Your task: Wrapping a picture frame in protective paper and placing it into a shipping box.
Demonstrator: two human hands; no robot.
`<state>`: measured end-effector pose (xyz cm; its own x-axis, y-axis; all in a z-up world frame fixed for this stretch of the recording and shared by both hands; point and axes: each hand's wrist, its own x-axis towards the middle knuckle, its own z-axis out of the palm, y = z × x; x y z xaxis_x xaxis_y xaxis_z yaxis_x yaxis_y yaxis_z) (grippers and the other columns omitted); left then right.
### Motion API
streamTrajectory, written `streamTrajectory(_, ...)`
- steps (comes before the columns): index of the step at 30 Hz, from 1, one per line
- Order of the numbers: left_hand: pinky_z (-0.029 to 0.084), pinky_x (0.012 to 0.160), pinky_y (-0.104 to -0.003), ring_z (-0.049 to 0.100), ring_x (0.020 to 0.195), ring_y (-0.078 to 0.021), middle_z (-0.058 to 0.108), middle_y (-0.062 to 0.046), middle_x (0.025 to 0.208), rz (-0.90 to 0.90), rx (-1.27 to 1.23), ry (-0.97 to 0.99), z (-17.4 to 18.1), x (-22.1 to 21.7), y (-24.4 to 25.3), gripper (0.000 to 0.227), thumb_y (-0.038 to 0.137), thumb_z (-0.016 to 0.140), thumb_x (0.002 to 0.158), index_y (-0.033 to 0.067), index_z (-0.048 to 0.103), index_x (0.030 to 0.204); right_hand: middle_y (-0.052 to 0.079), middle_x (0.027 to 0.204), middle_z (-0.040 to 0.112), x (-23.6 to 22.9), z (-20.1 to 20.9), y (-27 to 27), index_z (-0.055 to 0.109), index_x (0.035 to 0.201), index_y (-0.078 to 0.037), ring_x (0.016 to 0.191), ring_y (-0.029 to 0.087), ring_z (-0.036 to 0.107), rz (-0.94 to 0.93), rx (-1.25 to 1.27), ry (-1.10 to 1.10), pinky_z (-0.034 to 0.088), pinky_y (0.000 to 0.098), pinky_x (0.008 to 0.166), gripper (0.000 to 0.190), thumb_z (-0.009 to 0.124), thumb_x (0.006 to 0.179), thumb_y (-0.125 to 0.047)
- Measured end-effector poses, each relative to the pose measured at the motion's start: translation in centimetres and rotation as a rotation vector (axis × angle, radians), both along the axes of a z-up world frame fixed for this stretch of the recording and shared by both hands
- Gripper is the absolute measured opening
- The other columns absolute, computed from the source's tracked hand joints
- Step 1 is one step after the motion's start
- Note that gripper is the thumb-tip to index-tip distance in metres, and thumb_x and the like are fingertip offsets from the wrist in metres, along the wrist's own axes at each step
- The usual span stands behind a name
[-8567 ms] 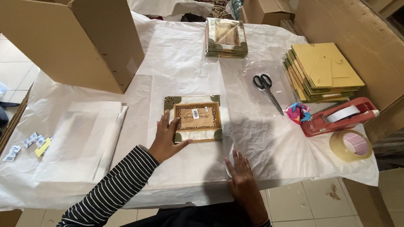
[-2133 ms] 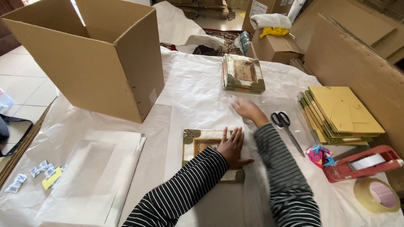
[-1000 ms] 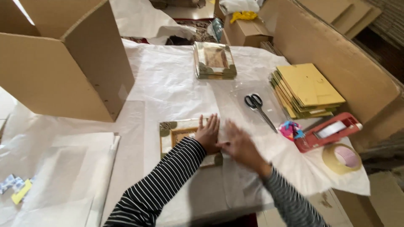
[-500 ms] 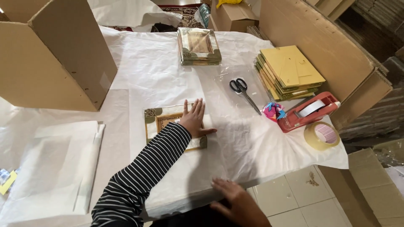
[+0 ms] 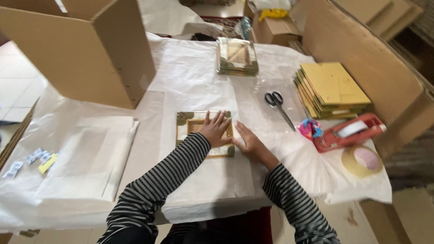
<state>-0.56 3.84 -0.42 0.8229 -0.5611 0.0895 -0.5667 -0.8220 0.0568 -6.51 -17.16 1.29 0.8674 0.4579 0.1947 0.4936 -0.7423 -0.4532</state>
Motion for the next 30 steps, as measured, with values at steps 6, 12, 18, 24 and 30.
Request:
streamTrajectory(6, 0.023, 0.115, -0.064, 0.03, 0.149, -0.0405, 0.03, -0.02, 0.161, 0.38, -0.037, 0.039, 2.5, -0.9, 9.2, 0.09, 0.074, 0.052, 0.089, 0.0166, 0.036, 0.157, 0.027, 0.16, 0.037, -1.0, 0.5, 0.4, 0.038, 0.154, 0.001, 0.148, 0.042, 0.035, 0.043, 0.028, -0.056, 0.025, 0.0554, 0.122, 0.062, 0.045, 0.106, -0.037)
streamTrajectory(12, 0.055, 0.094, -0.06, 0.058, 0.12, -0.0555, 0.036, -0.04, 0.148, 0.669, -0.205, 0.176, -8.1, 3.7, 19.8, 0.107, 0.065, 0.064, 0.082, -0.0065, 0.029, 0.153, 0.018, 0.166, 0.03, -1.6, 1.3, 0.7, 0.031, 0.159, -0.005, 0.152, 0.032, 0.03, -0.037, 0.058, 0.085, 0.017, 0.0487, 0.126, 0.068, 0.04, 0.104, -0.043)
streamTrajectory(18, 0.059, 0.093, -0.054, 0.068, 0.108, -0.0486, 0.062, -0.036, 0.121, 0.561, -0.312, 0.189, -3.5, -0.6, 19.7, 0.081, 0.037, 0.071, 0.087, -0.0132, 0.037, 0.141, 0.018, 0.165, 0.033, -1.5, 0.5, 0.6, 0.035, 0.157, -0.006, 0.149, 0.036, 0.035, -0.025, 0.052, 0.032, 0.022, 0.0532, 0.124, 0.067, 0.038, 0.104, -0.046)
streamTrajectory(24, 0.058, 0.092, -0.047, 0.069, 0.109, -0.0383, 0.068, -0.023, 0.113, 0.5, -0.71, 0.272, 0.4, -4.0, 18.8, 0.07, 0.018, 0.078, 0.081, 0.0053, 0.043, 0.14, 0.02, 0.162, 0.036, -1.3, -0.1, 0.3, 0.04, 0.155, -0.007, 0.145, 0.041, 0.04, -0.011, 0.073, -0.027, 0.027, 0.0574, 0.121, 0.065, 0.038, 0.104, -0.047)
streamTrajectory(30, 0.056, 0.073, -0.041, 0.069, 0.075, -0.0277, 0.065, -0.013, 0.091, 0.296, -0.958, 0.173, 1.6, -5.1, 16.7, 0.059, 0.002, 0.069, 0.08, 0.011, 0.05, 0.135, 0.021, 0.162, 0.038, -0.9, -0.7, 0.2, 0.042, 0.155, -0.009, 0.144, 0.043, 0.042, -0.009, 0.088, -0.053, 0.028, 0.0579, 0.121, 0.064, 0.039, 0.104, -0.048)
